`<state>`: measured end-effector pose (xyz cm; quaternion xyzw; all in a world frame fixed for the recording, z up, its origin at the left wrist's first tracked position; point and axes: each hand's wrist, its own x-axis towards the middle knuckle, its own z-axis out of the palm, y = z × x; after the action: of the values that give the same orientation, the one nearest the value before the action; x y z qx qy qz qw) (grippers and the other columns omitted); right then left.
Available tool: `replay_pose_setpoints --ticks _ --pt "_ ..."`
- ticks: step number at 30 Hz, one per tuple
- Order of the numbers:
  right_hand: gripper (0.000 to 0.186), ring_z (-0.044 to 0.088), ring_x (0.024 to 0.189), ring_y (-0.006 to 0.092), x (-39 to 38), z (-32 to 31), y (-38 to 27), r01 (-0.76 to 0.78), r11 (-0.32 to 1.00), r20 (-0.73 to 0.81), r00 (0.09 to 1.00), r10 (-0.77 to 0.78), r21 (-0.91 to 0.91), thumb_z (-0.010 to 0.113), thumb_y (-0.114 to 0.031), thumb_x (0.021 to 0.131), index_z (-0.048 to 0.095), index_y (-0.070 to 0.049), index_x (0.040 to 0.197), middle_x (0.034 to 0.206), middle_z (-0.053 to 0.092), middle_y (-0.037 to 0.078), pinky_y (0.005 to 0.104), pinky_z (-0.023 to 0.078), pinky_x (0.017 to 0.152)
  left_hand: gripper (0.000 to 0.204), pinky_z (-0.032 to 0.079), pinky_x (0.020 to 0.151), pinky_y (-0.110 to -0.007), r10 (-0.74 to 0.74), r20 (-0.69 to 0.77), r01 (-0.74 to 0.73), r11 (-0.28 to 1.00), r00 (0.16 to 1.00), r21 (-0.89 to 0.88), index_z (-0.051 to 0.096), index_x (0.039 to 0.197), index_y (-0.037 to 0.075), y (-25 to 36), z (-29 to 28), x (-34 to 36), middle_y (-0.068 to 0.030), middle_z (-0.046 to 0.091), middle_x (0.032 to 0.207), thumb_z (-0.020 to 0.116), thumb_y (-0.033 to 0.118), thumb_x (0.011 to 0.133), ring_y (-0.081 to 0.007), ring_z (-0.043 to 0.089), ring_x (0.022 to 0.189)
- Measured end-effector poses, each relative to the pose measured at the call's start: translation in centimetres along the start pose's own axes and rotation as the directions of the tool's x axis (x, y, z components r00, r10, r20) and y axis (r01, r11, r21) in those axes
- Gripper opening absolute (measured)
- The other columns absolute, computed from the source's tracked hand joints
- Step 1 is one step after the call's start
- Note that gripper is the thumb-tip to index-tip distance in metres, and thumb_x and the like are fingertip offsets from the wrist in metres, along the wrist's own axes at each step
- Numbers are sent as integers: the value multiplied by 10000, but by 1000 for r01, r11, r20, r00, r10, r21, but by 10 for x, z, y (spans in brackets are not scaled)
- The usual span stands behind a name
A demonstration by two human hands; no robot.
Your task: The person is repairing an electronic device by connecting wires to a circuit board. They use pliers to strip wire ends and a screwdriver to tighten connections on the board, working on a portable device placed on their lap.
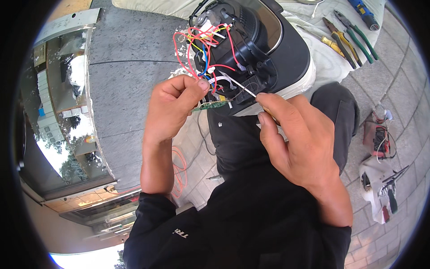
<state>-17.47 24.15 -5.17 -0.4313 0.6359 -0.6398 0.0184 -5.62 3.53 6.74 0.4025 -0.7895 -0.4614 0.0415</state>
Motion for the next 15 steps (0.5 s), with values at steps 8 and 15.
replay_pose_setpoints --ticks 8,15 --pt "402 646 635 247 -21 11 -7 -64 953 11 998 63 295 812 44 833 718 31 1224 872 714 119 349 484 551 226 395 609 -213 -55 -42 57 997 998 59 762 950 -9 -1 -10 -7 59 680 796 777 200 1036 -2 509 699" --pt "396 624 603 248 -25 27 -5 -88 934 43 996 78 346 822 41 803 735 41 1189 809 677 102 371 475 529 264 351 553 -214 -139 19 139 990 990 24 740 981 23 -3 -21 -12 68 621 767 713 264 1084 -1 462 644"
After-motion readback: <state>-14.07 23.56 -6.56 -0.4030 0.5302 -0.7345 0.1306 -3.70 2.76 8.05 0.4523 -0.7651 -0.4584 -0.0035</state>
